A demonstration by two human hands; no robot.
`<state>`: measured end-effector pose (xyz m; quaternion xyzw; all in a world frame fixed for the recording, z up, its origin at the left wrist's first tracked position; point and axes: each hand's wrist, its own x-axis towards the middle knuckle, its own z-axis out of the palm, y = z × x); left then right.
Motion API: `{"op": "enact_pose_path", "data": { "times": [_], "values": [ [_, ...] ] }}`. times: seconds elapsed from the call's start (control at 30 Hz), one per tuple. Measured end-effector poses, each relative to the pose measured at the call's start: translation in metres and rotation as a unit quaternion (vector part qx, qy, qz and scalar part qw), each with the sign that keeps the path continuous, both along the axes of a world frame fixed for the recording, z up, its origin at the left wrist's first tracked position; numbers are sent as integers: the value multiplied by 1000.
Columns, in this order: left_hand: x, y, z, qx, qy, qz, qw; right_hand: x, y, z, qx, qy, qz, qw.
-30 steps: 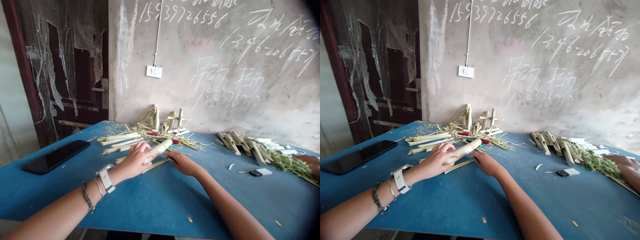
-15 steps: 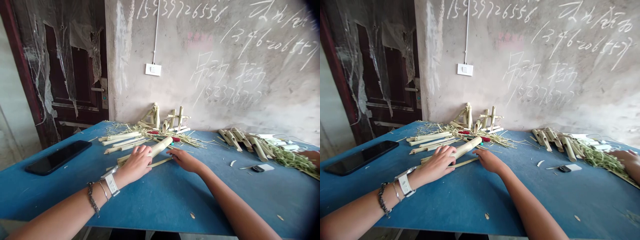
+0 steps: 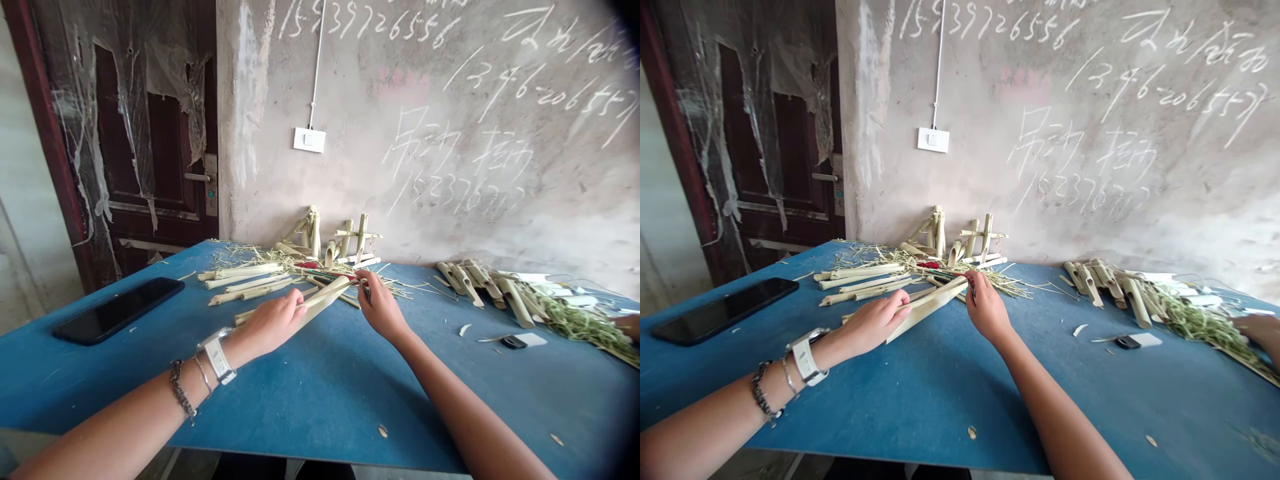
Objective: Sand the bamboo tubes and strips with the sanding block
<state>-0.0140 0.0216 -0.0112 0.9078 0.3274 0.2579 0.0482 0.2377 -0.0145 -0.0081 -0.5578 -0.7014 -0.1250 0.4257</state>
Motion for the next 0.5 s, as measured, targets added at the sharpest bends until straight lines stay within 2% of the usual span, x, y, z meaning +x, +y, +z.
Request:
{"op": "enact_pose_path", "data": {
  "times": [0.13, 0.27, 0.5],
  "values": [
    [1, 0, -1, -11, -22, -18, 1000, -3, 0, -1, 34, 28, 0, 999],
    [2, -3, 1, -24, -44, -38, 998, -7, -2, 1, 39, 31, 18, 999],
    [4, -7, 5, -32, -45, -24, 998, -22, -9, 1, -17, -67, 107, 992]
  ]
}}
